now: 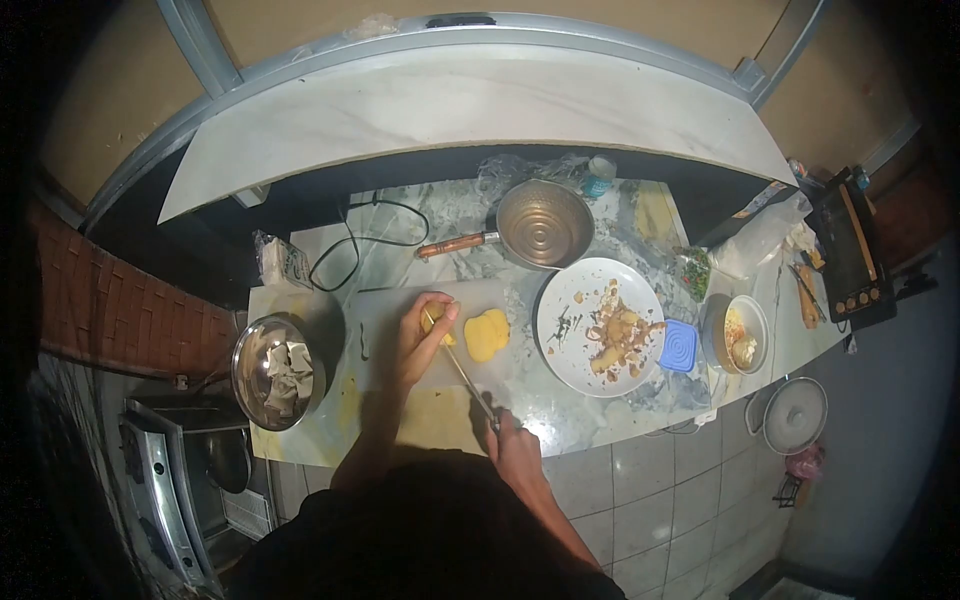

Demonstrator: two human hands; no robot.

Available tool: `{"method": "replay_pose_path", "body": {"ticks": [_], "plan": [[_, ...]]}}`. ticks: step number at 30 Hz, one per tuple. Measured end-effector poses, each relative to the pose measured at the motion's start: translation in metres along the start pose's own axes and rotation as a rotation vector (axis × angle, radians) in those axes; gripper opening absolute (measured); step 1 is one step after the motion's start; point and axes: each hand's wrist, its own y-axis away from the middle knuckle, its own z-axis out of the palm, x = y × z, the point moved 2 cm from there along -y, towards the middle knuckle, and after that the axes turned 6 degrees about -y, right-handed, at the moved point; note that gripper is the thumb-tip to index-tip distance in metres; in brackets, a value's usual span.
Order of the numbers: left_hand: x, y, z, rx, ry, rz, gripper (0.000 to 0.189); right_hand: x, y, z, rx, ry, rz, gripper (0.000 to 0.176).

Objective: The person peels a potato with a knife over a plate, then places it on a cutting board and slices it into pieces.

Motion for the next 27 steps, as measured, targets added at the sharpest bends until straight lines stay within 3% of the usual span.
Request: {"method": "replay_pose_path", "body": {"ticks": [2,6,8,10,13,17,19,27], "plan": [[-0.025,0.001,0.005,0.001,0.009,-0.048,0.031,-0.002,0.004,-0.005,-0.056,0.018,0.071,0.024],[-0.045,0.013,0.009,-0.054,-0.09,0.033,0.046,0.008,0.011,-0.003,-0.069,-0.025,0.098,0.024],[-0.047,0.015,0.005,-0.091,-0.174,0.061,0.054,0.015,0.012,-0.001,0.009,-0.064,0.019,0.021],[-0.048,0.017,-0.003,-0.225,-0.3,0.284,0.067,0.019,0.014,0.0,-0.015,-0.079,0.053,0.023],[-0.066,0.018,-0.016,-0.34,-0.307,0.2,0.077,0.021,0.014,0.0,-0.062,-0.094,0.09,0.025],[-0.081,0.015,-0.022,-0.319,-0.358,0.257,0.075,0.022,0.014,0.002,-0.089,-0.064,0.072,0.026],[-0.076,0.016,-0.02,-0.206,-0.555,0.332,0.07,0.018,0.012,0.0,-0.093,-0.065,0.083,0.026],[-0.071,0.015,-0.017,-0.136,-0.542,0.334,0.058,0.01,0.003,-0.011,-0.151,-0.027,0.117,0.03]]}}
